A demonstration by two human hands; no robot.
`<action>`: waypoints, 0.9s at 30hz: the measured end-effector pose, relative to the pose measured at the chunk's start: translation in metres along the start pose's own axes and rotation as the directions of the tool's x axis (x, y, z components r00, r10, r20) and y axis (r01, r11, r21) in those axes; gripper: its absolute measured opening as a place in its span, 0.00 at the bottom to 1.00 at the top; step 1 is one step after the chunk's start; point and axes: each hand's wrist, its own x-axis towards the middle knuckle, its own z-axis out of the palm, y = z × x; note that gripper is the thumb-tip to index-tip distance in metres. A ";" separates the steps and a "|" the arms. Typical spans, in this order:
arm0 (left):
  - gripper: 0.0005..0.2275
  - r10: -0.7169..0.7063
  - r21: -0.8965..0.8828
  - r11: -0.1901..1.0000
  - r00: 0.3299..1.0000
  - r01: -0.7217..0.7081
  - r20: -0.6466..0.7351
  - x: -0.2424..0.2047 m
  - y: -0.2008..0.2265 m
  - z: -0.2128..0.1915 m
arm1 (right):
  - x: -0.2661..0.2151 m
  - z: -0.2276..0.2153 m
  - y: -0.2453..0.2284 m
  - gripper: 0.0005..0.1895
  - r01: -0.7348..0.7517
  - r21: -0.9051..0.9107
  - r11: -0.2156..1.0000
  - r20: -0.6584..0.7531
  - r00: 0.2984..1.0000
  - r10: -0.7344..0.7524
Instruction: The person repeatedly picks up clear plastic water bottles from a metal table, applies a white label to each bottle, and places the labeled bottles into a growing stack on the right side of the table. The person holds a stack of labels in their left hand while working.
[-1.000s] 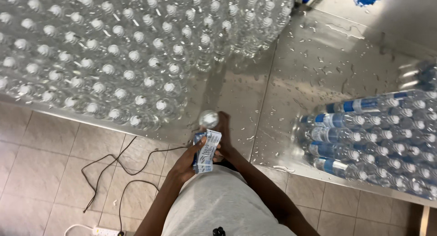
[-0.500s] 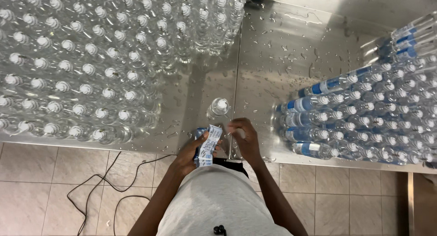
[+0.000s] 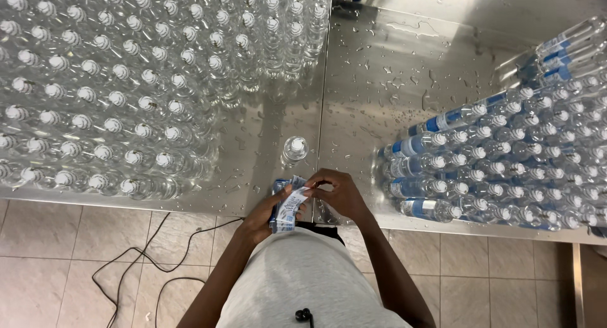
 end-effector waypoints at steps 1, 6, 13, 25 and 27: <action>0.24 0.006 -0.003 1.000 1.000 -0.006 -0.001 0.000 0.000 0.002 | 0.001 -0.001 -0.002 0.10 0.003 0.000 1.000 0.006 1.000 -0.003; 0.26 -0.039 -0.009 0.999 0.996 0.039 -0.076 -0.002 0.001 0.004 | 0.006 -0.007 -0.015 0.08 -0.036 -0.035 0.999 -0.072 0.997 0.033; 0.36 -0.067 -0.066 0.996 0.987 0.058 -0.148 0.013 0.002 -0.015 | 0.019 -0.012 -0.023 0.10 -0.025 -0.016 1.000 -0.107 0.994 0.023; 0.31 0.162 -0.033 0.985 0.980 -0.167 -0.118 0.005 0.003 -0.028 | 0.055 -0.013 -0.030 0.11 0.079 -0.218 0.973 -0.261 0.956 -0.136; 0.31 0.185 -0.035 0.981 0.976 -0.190 -0.118 0.004 0.003 -0.029 | 0.067 -0.008 -0.023 0.12 0.103 -0.173 0.980 -0.331 0.931 -0.156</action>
